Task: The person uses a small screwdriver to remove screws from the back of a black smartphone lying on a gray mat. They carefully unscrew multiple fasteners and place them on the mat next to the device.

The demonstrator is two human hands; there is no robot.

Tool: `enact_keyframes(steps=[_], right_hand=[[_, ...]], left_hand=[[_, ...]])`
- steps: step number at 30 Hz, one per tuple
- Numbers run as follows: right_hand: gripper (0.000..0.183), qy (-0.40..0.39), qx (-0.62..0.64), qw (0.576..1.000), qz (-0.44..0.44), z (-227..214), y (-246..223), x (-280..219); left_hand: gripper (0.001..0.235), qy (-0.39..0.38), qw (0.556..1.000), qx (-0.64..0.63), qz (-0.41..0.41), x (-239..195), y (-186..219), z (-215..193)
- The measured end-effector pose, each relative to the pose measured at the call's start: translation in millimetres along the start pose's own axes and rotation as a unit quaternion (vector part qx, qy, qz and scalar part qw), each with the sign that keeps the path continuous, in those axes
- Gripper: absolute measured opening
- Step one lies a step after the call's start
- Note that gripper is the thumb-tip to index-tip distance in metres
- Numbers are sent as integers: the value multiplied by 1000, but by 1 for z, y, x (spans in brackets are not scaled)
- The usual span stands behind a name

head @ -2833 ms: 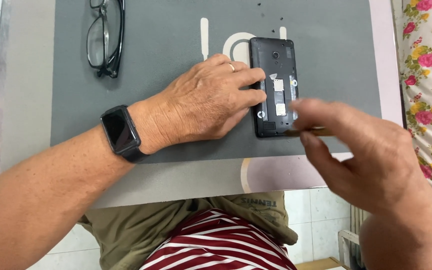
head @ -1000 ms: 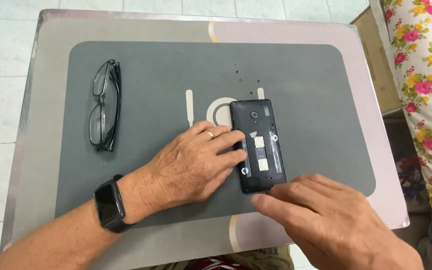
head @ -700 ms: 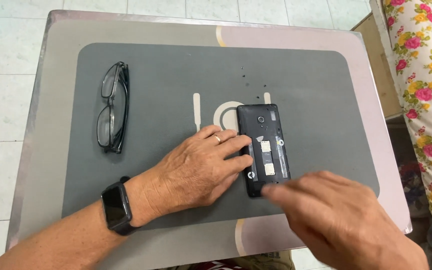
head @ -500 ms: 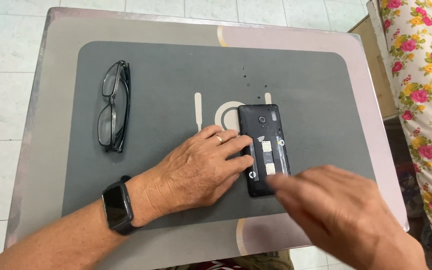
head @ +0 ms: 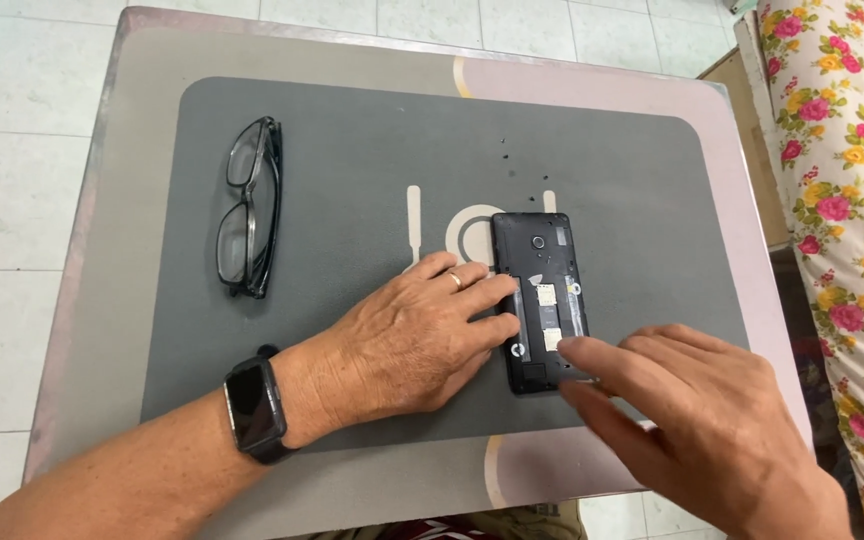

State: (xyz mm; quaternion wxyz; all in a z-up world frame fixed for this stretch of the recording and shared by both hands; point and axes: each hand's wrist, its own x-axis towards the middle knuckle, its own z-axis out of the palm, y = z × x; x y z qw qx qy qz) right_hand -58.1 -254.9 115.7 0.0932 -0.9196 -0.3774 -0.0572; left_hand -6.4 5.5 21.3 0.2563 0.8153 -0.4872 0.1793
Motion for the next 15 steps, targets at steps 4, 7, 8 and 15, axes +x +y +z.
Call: enact_keyframes(steps=[4, 7, 8, 15], right_hand=[[36, -21, 20, 999, 16, 2, 2, -7], [25, 9, 2, 1000, -8, 4, 2, -7], [24, 14, -7, 1000, -1, 5, 1, -7], [33, 19, 12, 1000, 10, 3, 0, -9]], left_hand=[[10, 4, 1000, 21, 3, 0, 1, 0], [8, 1, 1000, 19, 5, 1, 1, 0], [8, 1, 1000, 19, 6, 1, 1, 0], [9, 1, 1000, 26, 5, -1, 1, 1]])
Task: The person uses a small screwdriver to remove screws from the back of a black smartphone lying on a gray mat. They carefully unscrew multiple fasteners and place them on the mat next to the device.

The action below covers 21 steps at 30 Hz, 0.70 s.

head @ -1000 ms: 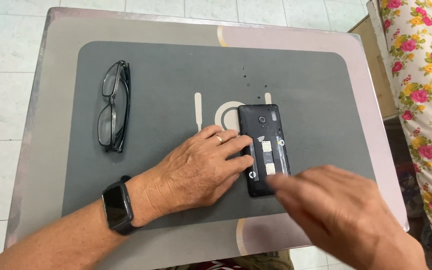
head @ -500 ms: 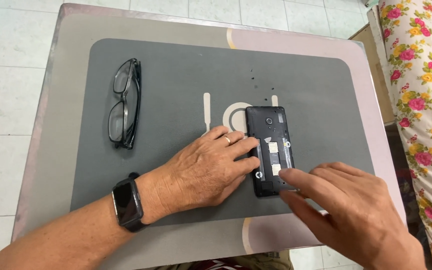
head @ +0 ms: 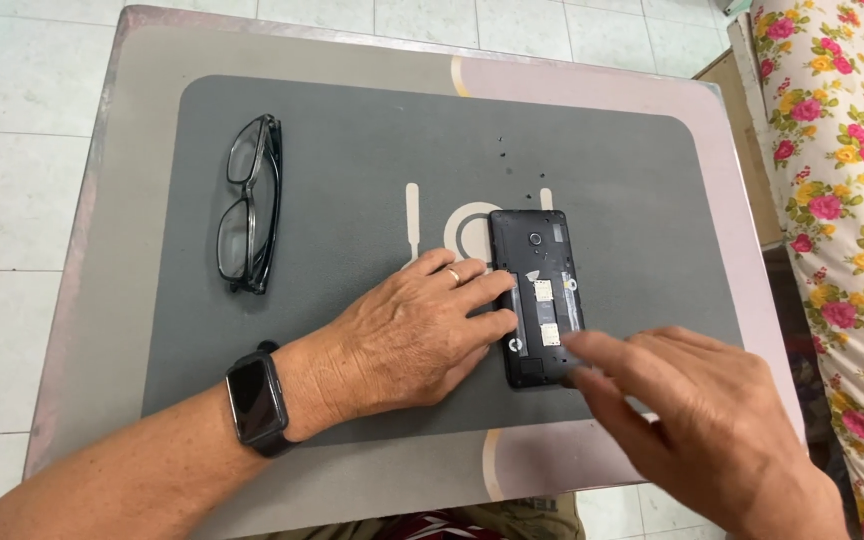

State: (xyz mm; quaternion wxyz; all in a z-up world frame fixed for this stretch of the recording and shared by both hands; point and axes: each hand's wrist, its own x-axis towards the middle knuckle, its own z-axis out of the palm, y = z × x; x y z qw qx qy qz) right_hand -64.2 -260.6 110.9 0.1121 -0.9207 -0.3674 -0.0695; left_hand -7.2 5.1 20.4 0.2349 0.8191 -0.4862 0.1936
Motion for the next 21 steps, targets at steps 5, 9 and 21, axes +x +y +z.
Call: enact_keyframes(steps=[5, 9, 21], right_hand=[[41, -42, 40, 998, -12, -2, -3, -5], [26, -3, 23, 1000, -16, -3, -8, 5], [31, 28, -1, 1000, 14, 3, -4, -3]], left_hand=[[8, 0, 1000, 3, 3, 0, 0, -1], [8, 3, 1000, 23, 4, -2, 0, 3], [10, 0, 1000, 20, 1, -5, 0, 6]])
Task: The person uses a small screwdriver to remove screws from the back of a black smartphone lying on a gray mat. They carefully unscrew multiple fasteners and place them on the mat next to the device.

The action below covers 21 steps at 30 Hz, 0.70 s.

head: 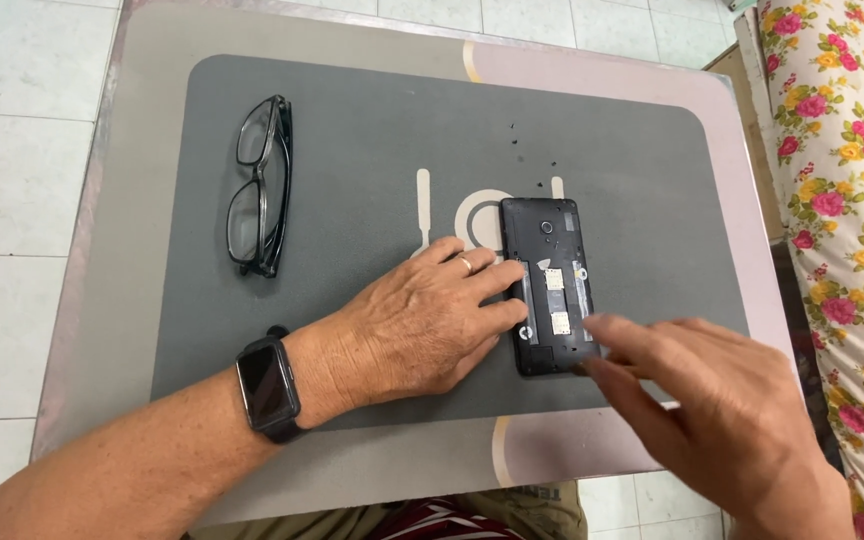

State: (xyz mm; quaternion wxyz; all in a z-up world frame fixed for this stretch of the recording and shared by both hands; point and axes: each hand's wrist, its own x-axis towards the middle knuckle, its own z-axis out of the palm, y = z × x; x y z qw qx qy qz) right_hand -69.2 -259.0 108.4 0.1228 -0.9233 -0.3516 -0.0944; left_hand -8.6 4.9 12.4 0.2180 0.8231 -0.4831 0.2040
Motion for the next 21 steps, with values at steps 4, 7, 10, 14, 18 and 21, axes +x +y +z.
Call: enact_keyframes(steps=[4, 7, 10, 14, 18, 21], right_hand=[[30, 12, 3, 999, 50, 0, -2, -2], [35, -8, -11, 1000, 24, -2, -3, -4], [39, -24, 6, 999, 21, -4, -6, -2], [36, -3, 15, 1000, 20, -5, -5, -2], [49, -38, 33, 999, 5, -7, -3, -10], [46, -47, 38, 998, -18, -10, -2, -5]], left_hand=[[5, -20, 1000, 3, -3, 0, -7, 5], [22, -2, 1000, 2, -11, -2, -15, 9], [19, 21, 999, 24, -44, -2, -18, 6], [10, 49, 996, 21, -66, -3, -18, 5], [11, 46, 997, 14, -64, -3, -18, 4], [11, 55, 996, 16, -67, -3, -19, 4]])
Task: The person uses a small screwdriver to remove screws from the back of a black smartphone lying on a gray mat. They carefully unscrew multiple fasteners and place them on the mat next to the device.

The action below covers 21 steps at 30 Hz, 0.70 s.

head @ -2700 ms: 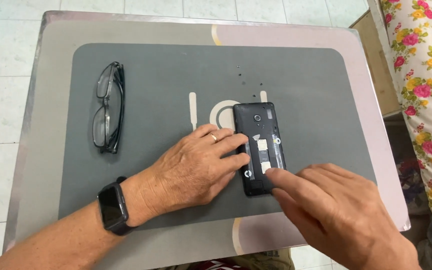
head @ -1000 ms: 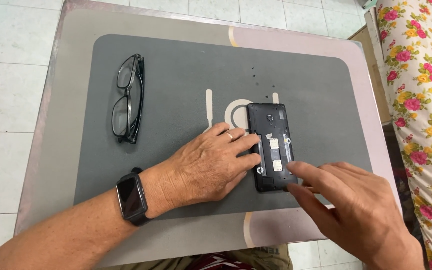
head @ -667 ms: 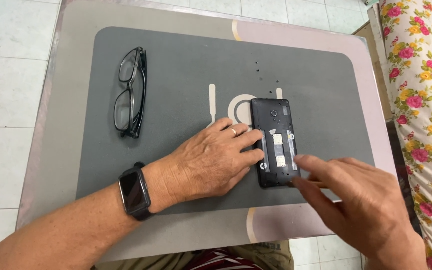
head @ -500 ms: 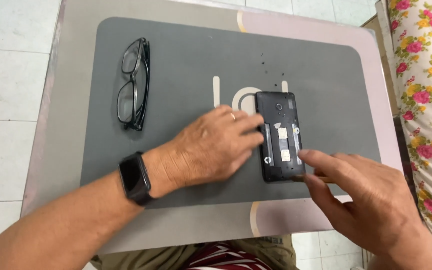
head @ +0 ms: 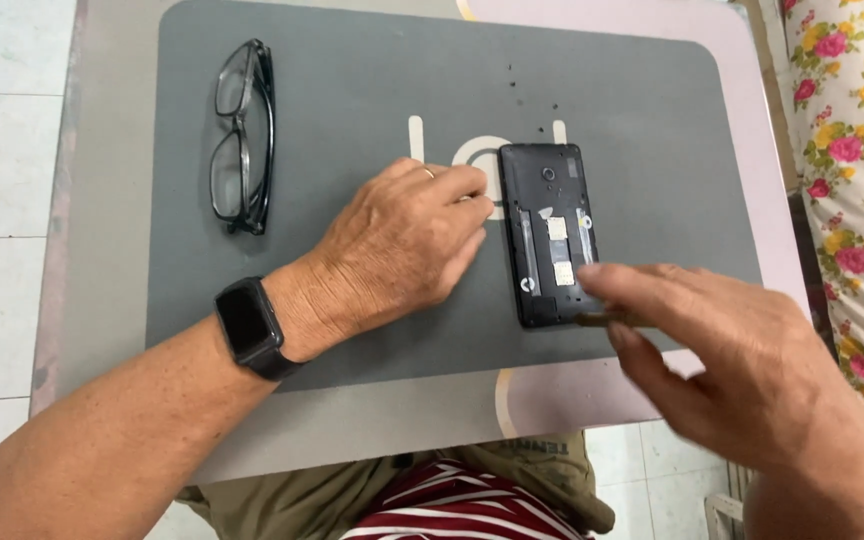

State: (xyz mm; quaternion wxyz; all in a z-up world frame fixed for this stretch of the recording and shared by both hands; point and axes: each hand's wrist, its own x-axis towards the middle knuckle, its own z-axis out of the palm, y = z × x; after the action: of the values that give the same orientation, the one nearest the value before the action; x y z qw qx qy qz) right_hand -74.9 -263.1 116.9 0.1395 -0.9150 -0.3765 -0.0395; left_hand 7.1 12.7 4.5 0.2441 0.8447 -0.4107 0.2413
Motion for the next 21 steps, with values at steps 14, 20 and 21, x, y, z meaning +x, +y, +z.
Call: enact_keyframes(steps=[14, 20, 21], right_hand=[[43, 76, -9, 996, 49, 10, 5, -8], [40, 55, 16, 997, 41, 7, 6, -4], [35, 62, 8, 998, 13, 7, 9, -3]], left_hand=[[9, 19, 1000, 18, 7, 1, 7, -3], [11, 28, 999, 12, 14, 1, 7, -2], [11, 30, 999, 15, 17, 1, 7, -2]])
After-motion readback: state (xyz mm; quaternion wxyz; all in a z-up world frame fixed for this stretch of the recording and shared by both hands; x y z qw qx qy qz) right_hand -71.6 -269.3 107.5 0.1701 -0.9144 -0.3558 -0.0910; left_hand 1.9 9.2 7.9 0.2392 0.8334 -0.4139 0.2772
